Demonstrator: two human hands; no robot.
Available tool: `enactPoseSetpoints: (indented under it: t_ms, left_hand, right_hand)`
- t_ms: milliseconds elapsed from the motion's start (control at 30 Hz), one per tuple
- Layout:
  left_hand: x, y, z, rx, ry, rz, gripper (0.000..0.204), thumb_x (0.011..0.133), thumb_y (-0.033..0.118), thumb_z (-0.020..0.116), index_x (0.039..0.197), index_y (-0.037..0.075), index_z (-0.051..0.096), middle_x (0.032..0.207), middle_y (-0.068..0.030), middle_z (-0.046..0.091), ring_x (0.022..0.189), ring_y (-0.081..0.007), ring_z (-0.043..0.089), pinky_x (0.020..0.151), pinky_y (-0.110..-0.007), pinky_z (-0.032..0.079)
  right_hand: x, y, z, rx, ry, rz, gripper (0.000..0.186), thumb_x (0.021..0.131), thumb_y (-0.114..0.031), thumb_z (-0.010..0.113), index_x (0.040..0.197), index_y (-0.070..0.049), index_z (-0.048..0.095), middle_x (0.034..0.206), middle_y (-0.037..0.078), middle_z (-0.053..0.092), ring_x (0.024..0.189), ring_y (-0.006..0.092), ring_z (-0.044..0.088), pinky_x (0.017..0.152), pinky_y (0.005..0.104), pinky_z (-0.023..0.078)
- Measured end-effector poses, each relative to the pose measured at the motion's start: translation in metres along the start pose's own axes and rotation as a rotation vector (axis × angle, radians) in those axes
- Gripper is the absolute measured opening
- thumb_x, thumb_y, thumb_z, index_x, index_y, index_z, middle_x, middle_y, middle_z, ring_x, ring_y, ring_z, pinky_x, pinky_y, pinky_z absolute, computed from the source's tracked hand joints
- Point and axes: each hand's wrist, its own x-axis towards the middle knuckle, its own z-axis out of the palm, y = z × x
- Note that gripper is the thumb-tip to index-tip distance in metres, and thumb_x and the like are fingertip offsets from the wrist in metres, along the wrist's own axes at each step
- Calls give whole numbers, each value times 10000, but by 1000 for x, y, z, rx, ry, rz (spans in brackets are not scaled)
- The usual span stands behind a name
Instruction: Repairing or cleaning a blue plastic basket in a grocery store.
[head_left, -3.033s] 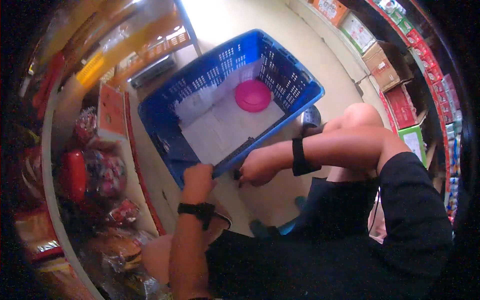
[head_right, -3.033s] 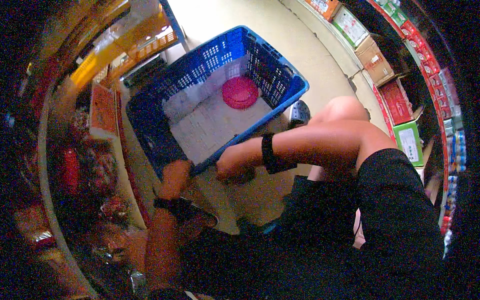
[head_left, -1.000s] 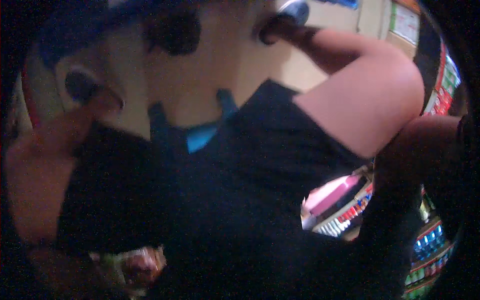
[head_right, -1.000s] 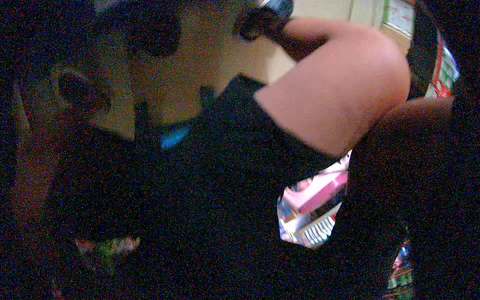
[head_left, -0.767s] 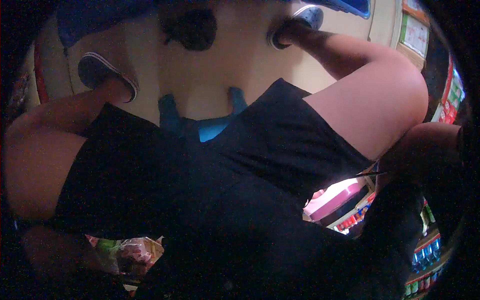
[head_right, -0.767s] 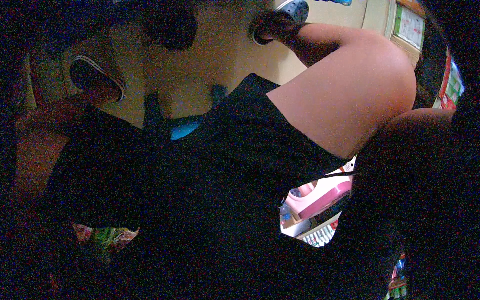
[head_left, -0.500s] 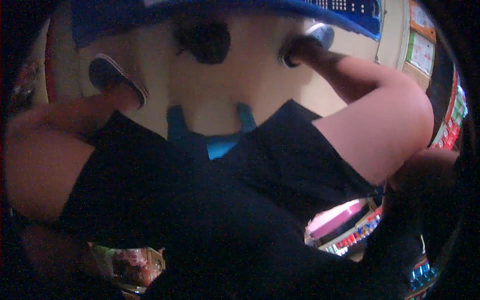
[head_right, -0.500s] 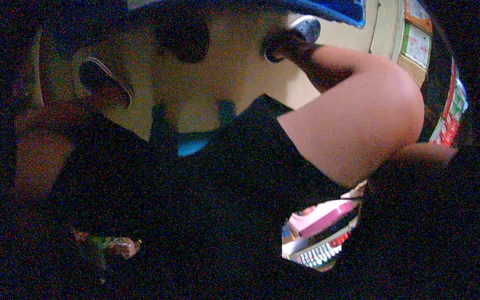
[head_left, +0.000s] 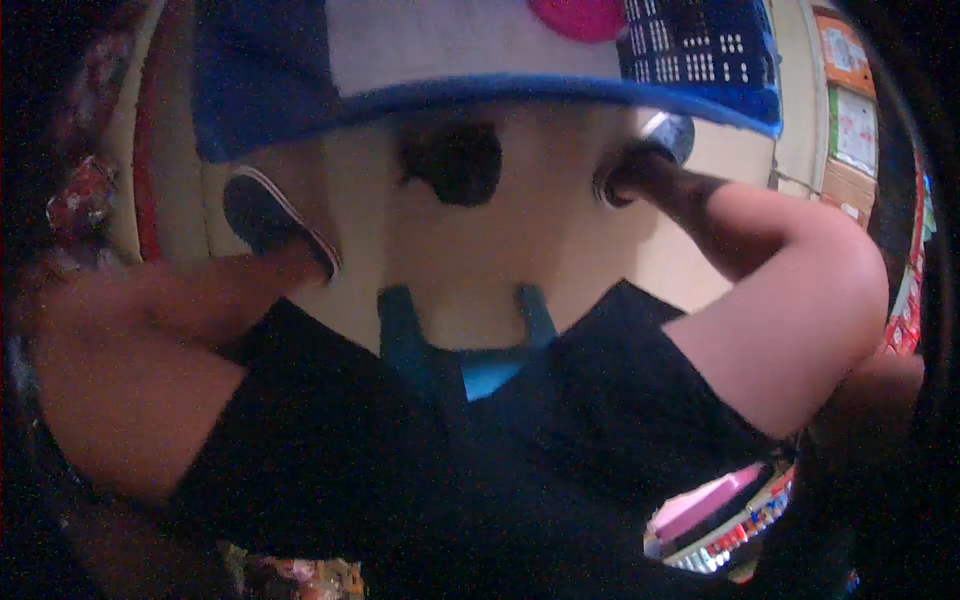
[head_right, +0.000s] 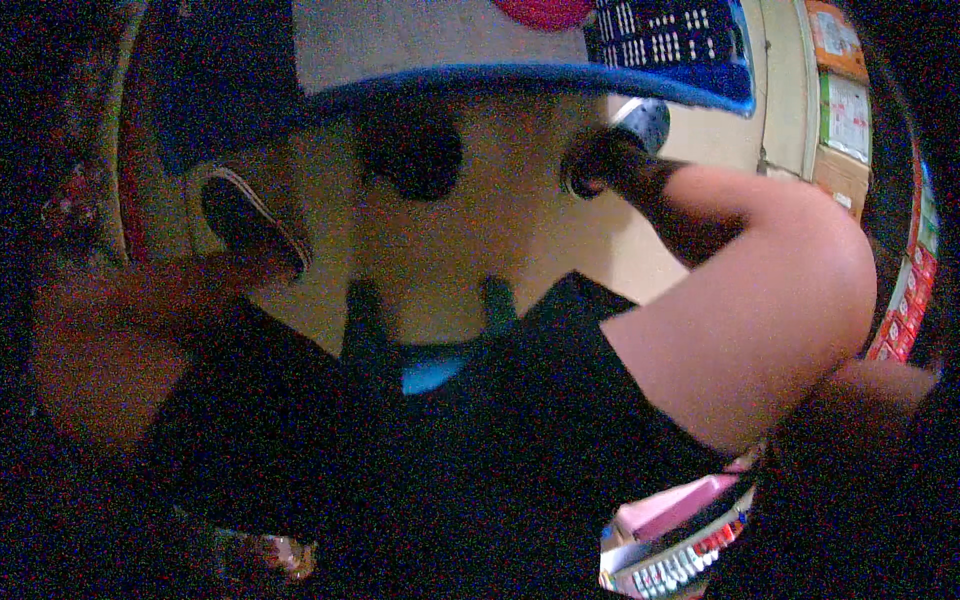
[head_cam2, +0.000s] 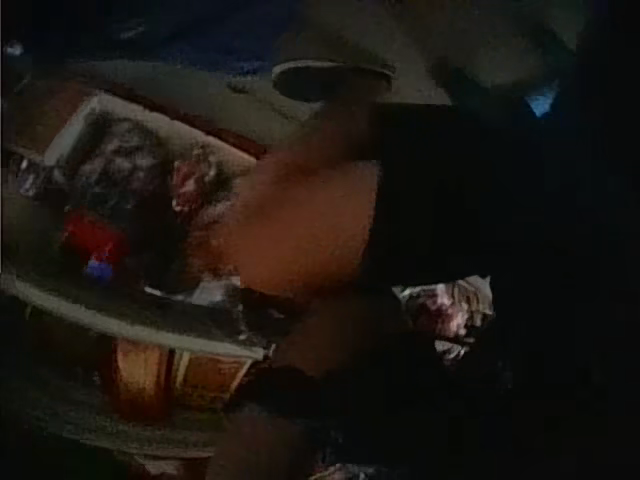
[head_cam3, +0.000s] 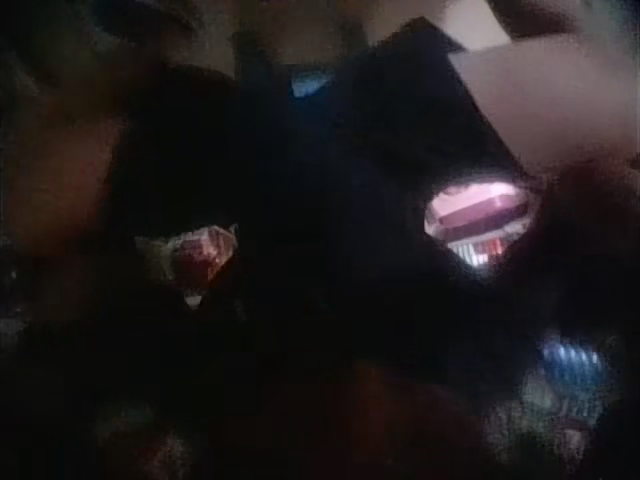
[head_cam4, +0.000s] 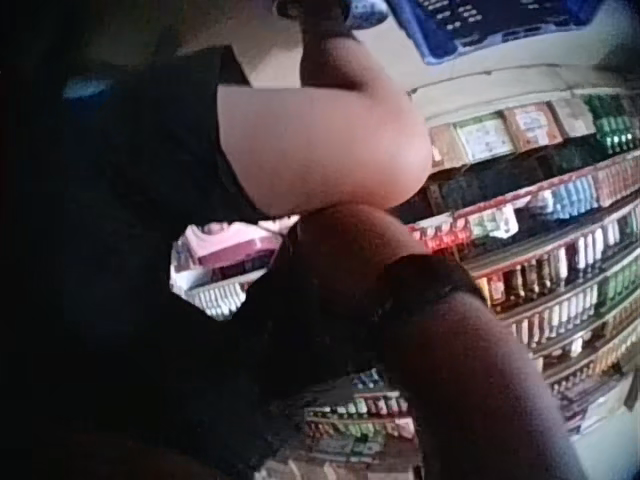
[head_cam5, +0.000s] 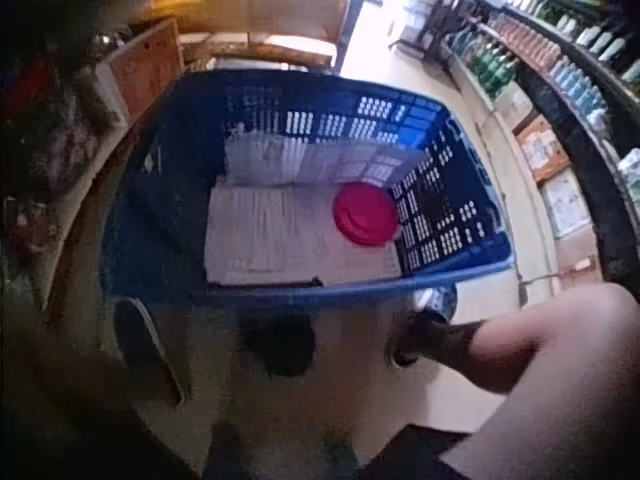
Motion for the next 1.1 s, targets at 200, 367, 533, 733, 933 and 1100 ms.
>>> enactPoseSetpoints:
  t_ms: [200, 367, 533, 733, 933, 1100]
  left_hand:
    - [-1, -4, -12, 10, 9, -40, 261, 795, 176, 586, 1019, 76, 676, 978, -146, 677, 917, -301, 655, 815, -418, 517]
    - [6, -3, -1, 7, 20, -6, 258, 797, 170, 578, 1015, 76, 679, 982, -147, 678, 916, -301, 656, 815, -419, 518]
    - [2, -5, 3, 22, 15, -44, 256, 799, 165, 570, 1012, 76, 681, 987, -147, 678, 916, -300, 657, 816, -421, 519]
    - [13, -8, 6, 37, 8, -38, 254, 801, 158, 561, 1007, 76, 685, 992, -147, 679, 916, -300, 658, 817, -423, 519]
    - [-27, -16, -19, -4, -163, -91, 258, 817, 205, 546, 981, 88, 708, 1015, -141, 680, 929, -298, 659, 794, -435, 526]
    - [-35, -13, -10, 8, -31, -154, 292, 785, 201, 559, 1043, 95, 646, 894, -167, 651, 810, -348, 652, 690, -466, 532]
  right_hand:
    - [-1, -71, -115, 623, 406, -181, 286, 866, -138, 605, 1113, 4, 580, 939, 115, 646, 890, 175, 620, 747, 322, 489]
    - [-23, -177, -207, 944, 383, -570, 284, 866, -137, 604, 1110, 6, 581, 940, 115, 645, 890, 175, 621, 746, 321, 489]
    - [-12, -294, -200, 176, -543, -950, 240, 856, -176, 632, 997, 18, 622, 960, 142, 624, 833, 236, 631, 710, 328, 485]
    - [-1, -314, -88, -276, -766, -1028, 351, 884, -335, 573, 1118, -75, 612, 1017, 166, 637, 930, 340, 614, 817, 418, 493]
    - [66, -258, 48, -309, -689, -785, 297, 862, -279, 592, 1085, -82, 597, 961, 146, 627, 880, 295, 606, 780, 399, 475]
    - [68, -280, 72, -519, -617, -669, 255, 844, -285, 625, 975, -66, 604, 847, 118, 608, 782, 248, 585, 705, 377, 457]
